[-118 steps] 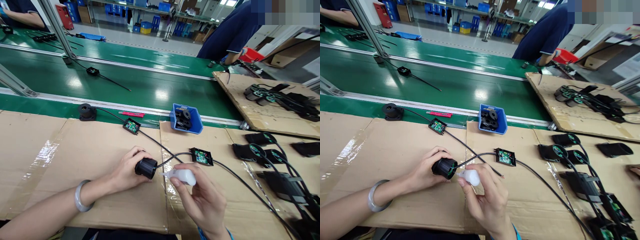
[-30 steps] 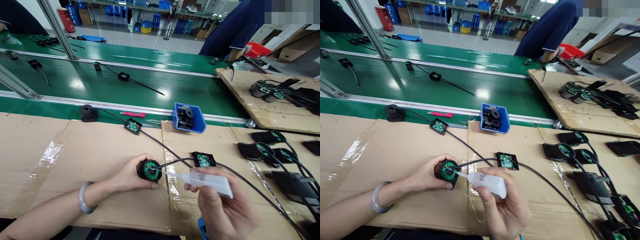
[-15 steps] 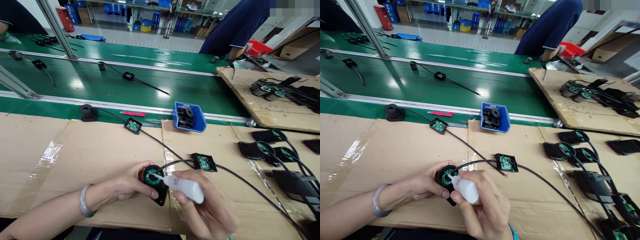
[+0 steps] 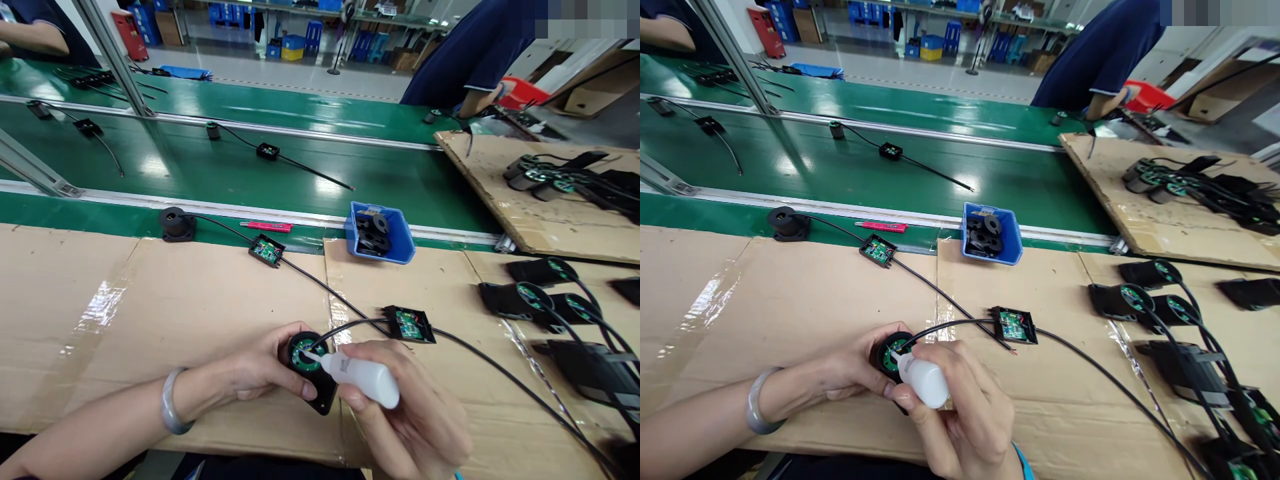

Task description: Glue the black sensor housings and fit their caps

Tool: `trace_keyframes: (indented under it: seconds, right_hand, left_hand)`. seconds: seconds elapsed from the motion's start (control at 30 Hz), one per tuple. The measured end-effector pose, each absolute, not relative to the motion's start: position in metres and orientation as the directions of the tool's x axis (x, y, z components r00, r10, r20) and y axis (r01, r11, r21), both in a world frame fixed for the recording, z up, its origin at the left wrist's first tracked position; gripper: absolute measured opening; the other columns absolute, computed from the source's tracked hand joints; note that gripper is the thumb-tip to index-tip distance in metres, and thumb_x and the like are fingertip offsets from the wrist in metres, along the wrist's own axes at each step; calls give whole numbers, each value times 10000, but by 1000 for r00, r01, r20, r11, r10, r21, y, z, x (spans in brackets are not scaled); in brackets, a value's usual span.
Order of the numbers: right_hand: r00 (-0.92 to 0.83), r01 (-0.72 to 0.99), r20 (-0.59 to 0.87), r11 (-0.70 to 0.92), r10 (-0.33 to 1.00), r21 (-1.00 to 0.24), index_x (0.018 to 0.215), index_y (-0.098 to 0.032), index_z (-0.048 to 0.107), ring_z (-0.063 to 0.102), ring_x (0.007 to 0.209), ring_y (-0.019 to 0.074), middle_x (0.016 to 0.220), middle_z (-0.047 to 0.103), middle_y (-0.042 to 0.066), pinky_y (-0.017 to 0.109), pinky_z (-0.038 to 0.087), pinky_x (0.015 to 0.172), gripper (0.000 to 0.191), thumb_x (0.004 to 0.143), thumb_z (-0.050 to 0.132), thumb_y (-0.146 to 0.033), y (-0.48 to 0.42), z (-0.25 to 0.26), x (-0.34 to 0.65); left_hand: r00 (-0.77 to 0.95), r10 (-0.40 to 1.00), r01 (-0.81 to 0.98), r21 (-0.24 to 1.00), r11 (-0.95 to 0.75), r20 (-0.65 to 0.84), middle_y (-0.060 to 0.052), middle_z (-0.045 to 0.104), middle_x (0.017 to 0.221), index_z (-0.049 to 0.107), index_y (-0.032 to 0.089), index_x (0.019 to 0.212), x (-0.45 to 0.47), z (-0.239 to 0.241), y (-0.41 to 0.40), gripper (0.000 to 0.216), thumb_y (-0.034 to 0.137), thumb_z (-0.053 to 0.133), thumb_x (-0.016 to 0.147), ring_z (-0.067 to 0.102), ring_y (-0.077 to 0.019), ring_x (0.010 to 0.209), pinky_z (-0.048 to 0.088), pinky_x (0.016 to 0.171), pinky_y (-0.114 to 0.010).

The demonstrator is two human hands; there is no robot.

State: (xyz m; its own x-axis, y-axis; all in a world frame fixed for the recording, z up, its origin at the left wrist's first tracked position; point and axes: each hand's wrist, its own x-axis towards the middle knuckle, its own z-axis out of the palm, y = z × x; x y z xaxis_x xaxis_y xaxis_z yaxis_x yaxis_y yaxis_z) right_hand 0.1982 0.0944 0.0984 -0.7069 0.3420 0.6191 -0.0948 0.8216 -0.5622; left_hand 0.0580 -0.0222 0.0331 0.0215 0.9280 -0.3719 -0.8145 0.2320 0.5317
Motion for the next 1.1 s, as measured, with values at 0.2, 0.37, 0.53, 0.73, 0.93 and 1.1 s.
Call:
trace_keyframes:
  seconds: [0.2,0.37,0.53,0.73,0.93,1.1]
  right_hand:
    - [-706,-109,617,807,349,-581,1046,-168,607,670,671,147,824,689,48,238,537,556,122,947,579,-232,91,102,198]
    - [-709,-108,611,803,351,-586,1051,-169,607,676,683,157,848,692,58,250,547,561,123,939,595,-219,93,100,198]
    - [-717,-101,601,800,354,-591,1056,-178,604,678,680,155,852,697,58,244,543,543,125,936,600,-212,95,102,198]
    - [-714,-108,616,818,332,-566,1039,-174,612,681,663,149,825,700,49,232,549,551,116,932,603,-217,96,103,194]
    - [-718,-109,617,823,323,-557,1040,-174,602,680,662,143,823,698,45,227,554,559,116,932,601,-215,99,101,192]
    - [-718,-126,625,827,306,-548,1036,-161,609,676,675,142,821,696,50,227,552,570,118,925,614,-201,101,101,191]
  left_hand:
    - [30,923,-819,520,243,-384,13,676,820,654,148,913,58,33,-21,622,10,967,393,621,-130,770,453,606,-165]
    - [18,924,-815,529,235,-382,6,673,815,657,139,917,58,34,-22,577,-2,947,438,620,-125,766,462,617,-164]
    - [28,923,-815,526,243,-384,3,671,814,649,142,919,57,33,-23,526,7,918,488,626,-121,754,481,615,-160]
    - [36,927,-826,511,238,-373,3,673,821,658,142,925,57,31,-23,528,5,920,488,637,-129,769,482,619,-160]
    - [37,929,-837,496,230,-368,11,659,799,655,143,906,57,31,-21,519,3,922,484,631,-124,753,475,593,-153]
    - [39,924,-836,494,240,-381,18,655,784,654,154,901,56,33,-20,523,1,906,469,623,-122,729,500,598,-176]
